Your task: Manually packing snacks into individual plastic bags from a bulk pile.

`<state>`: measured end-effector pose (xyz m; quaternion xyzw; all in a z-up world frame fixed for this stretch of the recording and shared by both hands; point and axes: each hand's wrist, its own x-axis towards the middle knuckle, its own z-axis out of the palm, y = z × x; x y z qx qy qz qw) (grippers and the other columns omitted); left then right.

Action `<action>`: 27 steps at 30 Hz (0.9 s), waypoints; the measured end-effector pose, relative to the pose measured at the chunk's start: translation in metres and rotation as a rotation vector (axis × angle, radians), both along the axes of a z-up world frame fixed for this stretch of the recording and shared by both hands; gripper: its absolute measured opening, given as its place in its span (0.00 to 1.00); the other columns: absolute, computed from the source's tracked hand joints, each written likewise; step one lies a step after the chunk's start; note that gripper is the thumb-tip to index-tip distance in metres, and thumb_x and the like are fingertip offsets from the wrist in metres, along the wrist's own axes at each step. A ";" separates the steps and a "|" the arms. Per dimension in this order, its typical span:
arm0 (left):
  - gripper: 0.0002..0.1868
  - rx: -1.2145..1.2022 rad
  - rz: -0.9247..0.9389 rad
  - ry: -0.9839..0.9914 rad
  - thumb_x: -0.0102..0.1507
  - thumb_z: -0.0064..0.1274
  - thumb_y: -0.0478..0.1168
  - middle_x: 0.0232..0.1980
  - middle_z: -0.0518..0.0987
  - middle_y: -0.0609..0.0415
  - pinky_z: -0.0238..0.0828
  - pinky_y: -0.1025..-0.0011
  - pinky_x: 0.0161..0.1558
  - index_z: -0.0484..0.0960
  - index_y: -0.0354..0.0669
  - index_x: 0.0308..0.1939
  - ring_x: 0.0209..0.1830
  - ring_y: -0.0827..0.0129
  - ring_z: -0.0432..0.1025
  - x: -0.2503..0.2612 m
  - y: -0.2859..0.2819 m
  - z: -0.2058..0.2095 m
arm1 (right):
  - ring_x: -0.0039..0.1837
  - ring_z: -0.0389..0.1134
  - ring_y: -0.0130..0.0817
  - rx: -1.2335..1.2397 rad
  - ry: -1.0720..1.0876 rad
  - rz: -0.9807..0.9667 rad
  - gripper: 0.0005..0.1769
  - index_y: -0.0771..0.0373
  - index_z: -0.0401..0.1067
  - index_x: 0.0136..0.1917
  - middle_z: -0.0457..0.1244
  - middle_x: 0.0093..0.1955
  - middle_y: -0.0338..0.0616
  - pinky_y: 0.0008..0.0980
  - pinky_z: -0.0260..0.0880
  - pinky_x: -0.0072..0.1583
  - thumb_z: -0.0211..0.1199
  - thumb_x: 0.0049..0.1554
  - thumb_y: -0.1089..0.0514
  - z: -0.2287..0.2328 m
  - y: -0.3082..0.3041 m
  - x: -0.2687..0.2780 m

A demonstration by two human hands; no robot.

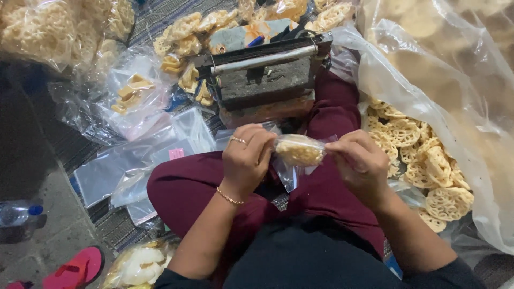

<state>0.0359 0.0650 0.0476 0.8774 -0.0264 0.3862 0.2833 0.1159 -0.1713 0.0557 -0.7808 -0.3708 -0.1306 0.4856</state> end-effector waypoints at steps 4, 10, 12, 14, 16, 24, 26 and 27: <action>0.09 -0.107 -0.058 0.059 0.67 0.54 0.42 0.48 0.82 0.53 0.73 0.58 0.57 0.77 0.43 0.33 0.55 0.54 0.77 0.022 0.014 -0.015 | 0.49 0.70 0.46 0.106 -0.001 0.022 0.10 0.64 0.81 0.47 0.65 0.45 0.50 0.41 0.72 0.52 0.69 0.54 0.75 -0.022 0.023 0.032; 0.14 -1.100 -0.113 0.077 0.73 0.43 0.49 0.44 0.84 0.49 0.77 0.66 0.48 0.71 0.43 0.42 0.47 0.65 0.80 0.084 0.017 -0.056 | 0.49 0.72 0.37 0.706 0.971 -0.005 0.02 0.67 0.72 0.48 0.68 0.48 0.51 0.38 0.75 0.49 0.63 0.62 0.66 -0.049 0.110 0.090; 0.08 -1.409 0.051 -0.031 0.70 0.49 0.42 0.36 0.84 0.54 0.77 0.76 0.43 0.77 0.42 0.40 0.39 0.70 0.81 0.106 0.022 -0.070 | 0.46 0.74 0.33 0.770 1.082 -0.053 0.04 0.63 0.72 0.50 0.70 0.43 0.43 0.33 0.77 0.50 0.64 0.61 0.63 -0.067 0.132 0.108; 0.07 -1.495 0.093 -0.037 0.69 0.52 0.43 0.35 0.85 0.55 0.77 0.77 0.43 0.78 0.44 0.40 0.39 0.71 0.81 0.116 0.029 -0.082 | 0.44 0.74 0.30 0.767 1.070 -0.102 0.04 0.63 0.72 0.49 0.70 0.41 0.43 0.28 0.74 0.48 0.65 0.61 0.62 -0.078 0.144 0.114; 0.06 -1.582 0.134 -0.038 0.68 0.55 0.43 0.35 0.85 0.57 0.77 0.78 0.43 0.80 0.46 0.40 0.38 0.72 0.82 0.125 0.037 -0.104 | 0.42 0.74 0.28 0.766 1.060 -0.154 0.05 0.63 0.72 0.48 0.70 0.39 0.42 0.23 0.72 0.46 0.66 0.61 0.61 -0.089 0.152 0.121; 0.08 -1.752 0.271 -0.005 0.59 0.65 0.44 0.32 0.86 0.55 0.74 0.80 0.28 0.80 0.52 0.34 0.29 0.73 0.81 0.135 0.046 -0.113 | 0.41 0.76 0.36 0.762 1.105 -0.283 0.05 0.62 0.75 0.43 0.71 0.37 0.46 0.36 0.79 0.42 0.69 0.57 0.60 -0.111 0.158 0.138; 0.10 -1.765 0.299 0.002 0.58 0.66 0.43 0.31 0.86 0.54 0.73 0.78 0.27 0.79 0.50 0.33 0.28 0.71 0.81 0.128 0.044 -0.093 | 0.40 0.75 0.35 0.764 1.104 -0.309 0.06 0.63 0.75 0.42 0.71 0.36 0.46 0.36 0.79 0.41 0.70 0.56 0.60 -0.118 0.161 0.137; 0.12 -1.778 0.337 0.003 0.56 0.67 0.43 0.31 0.85 0.53 0.73 0.77 0.26 0.78 0.49 0.32 0.27 0.70 0.80 0.126 0.042 -0.083 | 0.39 0.75 0.34 0.760 1.109 -0.328 0.06 0.63 0.75 0.42 0.70 0.35 0.45 0.36 0.78 0.40 0.70 0.56 0.60 -0.120 0.161 0.139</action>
